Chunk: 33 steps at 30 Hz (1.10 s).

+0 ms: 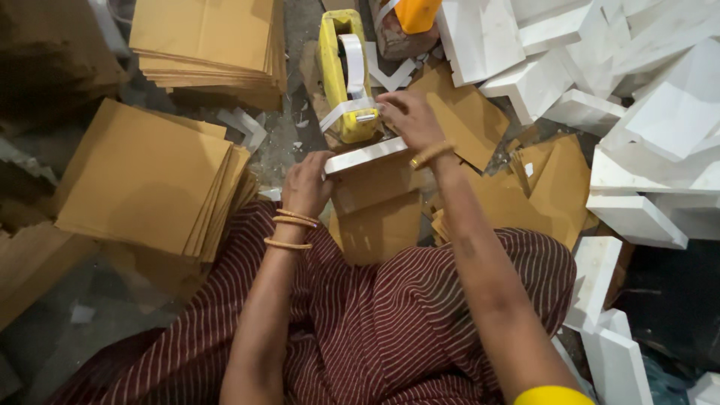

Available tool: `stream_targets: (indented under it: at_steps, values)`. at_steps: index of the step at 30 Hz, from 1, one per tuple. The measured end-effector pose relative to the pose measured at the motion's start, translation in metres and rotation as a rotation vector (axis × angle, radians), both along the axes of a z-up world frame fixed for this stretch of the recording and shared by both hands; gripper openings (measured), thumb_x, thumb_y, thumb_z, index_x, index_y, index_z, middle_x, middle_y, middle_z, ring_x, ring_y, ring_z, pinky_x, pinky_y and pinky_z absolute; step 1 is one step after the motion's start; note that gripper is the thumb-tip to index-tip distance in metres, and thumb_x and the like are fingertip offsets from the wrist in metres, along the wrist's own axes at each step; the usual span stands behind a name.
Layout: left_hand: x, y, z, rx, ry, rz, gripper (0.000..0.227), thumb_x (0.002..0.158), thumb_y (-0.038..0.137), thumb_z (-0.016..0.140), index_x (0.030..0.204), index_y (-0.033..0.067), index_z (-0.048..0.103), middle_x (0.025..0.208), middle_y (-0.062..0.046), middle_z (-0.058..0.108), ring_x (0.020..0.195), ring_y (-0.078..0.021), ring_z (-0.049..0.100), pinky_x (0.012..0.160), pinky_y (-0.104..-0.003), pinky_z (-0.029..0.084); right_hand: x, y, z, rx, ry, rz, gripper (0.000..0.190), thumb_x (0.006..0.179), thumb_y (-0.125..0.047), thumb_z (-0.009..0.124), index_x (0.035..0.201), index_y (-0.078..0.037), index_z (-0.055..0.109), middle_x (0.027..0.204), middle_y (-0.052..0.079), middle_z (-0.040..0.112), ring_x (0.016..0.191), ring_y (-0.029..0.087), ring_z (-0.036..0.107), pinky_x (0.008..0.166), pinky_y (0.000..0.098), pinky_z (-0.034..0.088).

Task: The person sits on the floor and assembles small white styrofoam boxes by hand. They pick up a white box, fold its flaps, and secure them with tape from a yellow dispenser. The person repeats this process for multiple boxes, stacking the finished ones aside.

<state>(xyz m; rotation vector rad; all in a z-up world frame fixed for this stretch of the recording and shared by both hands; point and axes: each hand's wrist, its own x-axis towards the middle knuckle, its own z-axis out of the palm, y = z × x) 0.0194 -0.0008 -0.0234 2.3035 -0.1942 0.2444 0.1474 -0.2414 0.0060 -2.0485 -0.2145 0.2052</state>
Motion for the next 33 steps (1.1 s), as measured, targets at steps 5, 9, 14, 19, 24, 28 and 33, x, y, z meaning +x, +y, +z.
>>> stream_targets:
  at_steps: [5,9,14,19,24,28,33]
  values:
    - [0.003,-0.003,-0.004,-0.052,0.057,-0.003,0.037,0.081,0.014,0.073,0.116,0.0122,0.063,0.109,-0.013,0.069,0.093,-0.0401,0.067,0.080,-0.050,0.053,0.003,0.034,-0.001,-0.080,-0.160,0.019,0.023,0.098,-0.025,0.073,0.104,-0.003,0.076,0.100,0.013,0.069,0.087,0.019,0.064,0.079,0.0331,0.052]
    - [0.004,-0.006,-0.012,-0.063,0.091,0.017,0.039,0.079,0.015,0.073,0.117,0.0136,0.063,0.111,-0.013,0.069,0.095,-0.0408,0.067,0.080,-0.050,0.052,-0.056,0.016,0.008,0.069,0.039,0.028,0.020,0.105,-0.021,0.068,0.103,-0.001,0.070,0.094,0.008,0.068,0.084,0.015,0.061,0.076,0.0300,0.050]
    - [0.018,-0.013,-0.019,-0.120,0.112,-0.007,0.043,0.083,0.017,0.073,0.124,0.0156,0.063,0.113,-0.015,0.070,0.103,-0.0406,0.067,0.083,-0.050,0.053,-0.117,0.020,-0.041,0.395,0.464,-0.092,0.021,0.098,-0.014,0.067,0.115,-0.001,0.070,0.097,0.001,0.071,0.085,0.009,0.066,0.075,0.0257,0.055]
    - [0.032,-0.017,-0.011,-0.187,0.192,-0.031,0.044,0.081,0.019,0.075,0.123,0.0138,0.065,0.111,-0.016,0.072,0.104,-0.0400,0.067,0.084,-0.047,0.054,-0.100,0.009,-0.100,0.309,0.328,0.025,0.023,0.099,-0.010,0.067,0.118,0.003,0.070,0.104,0.004,0.074,0.090,0.008,0.067,0.078,0.0255,0.055]
    - [0.047,-0.016,-0.024,-0.355,0.174,-0.111,0.052,0.077,0.018,0.076,0.126,0.0046,0.062,0.109,-0.020,0.073,0.102,-0.0360,0.071,0.086,-0.041,0.055,-0.093,0.003,-0.131,0.373,0.409,0.002,0.024,0.097,-0.008,0.067,0.118,0.003,0.070,0.099,0.003,0.074,0.082,0.009,0.066,0.073,0.0263,0.055]
    - [0.052,-0.020,-0.044,-0.426,0.310,-0.198,0.050,0.077,0.017,0.071,0.125,0.0020,0.064,0.104,-0.019,0.073,0.095,-0.0276,0.072,0.086,-0.037,0.056,-0.094,0.002,-0.135,0.379,0.418,-0.050,0.022,0.097,-0.008,0.068,0.116,0.002,0.073,0.096,0.003,0.075,0.077,0.009,0.064,0.070,0.0255,0.053]
    - [0.051,-0.024,-0.050,-0.698,0.408,-0.235,0.053,0.078,0.017,0.074,0.127,0.0025,0.061,0.111,-0.016,0.072,0.099,-0.0222,0.068,0.084,-0.035,0.056,-0.089,0.002,-0.138,0.409,0.463,-0.109,0.023,0.095,-0.008,0.069,0.116,0.000,0.073,0.096,0.003,0.075,0.078,0.008,0.066,0.069,0.0245,0.053]
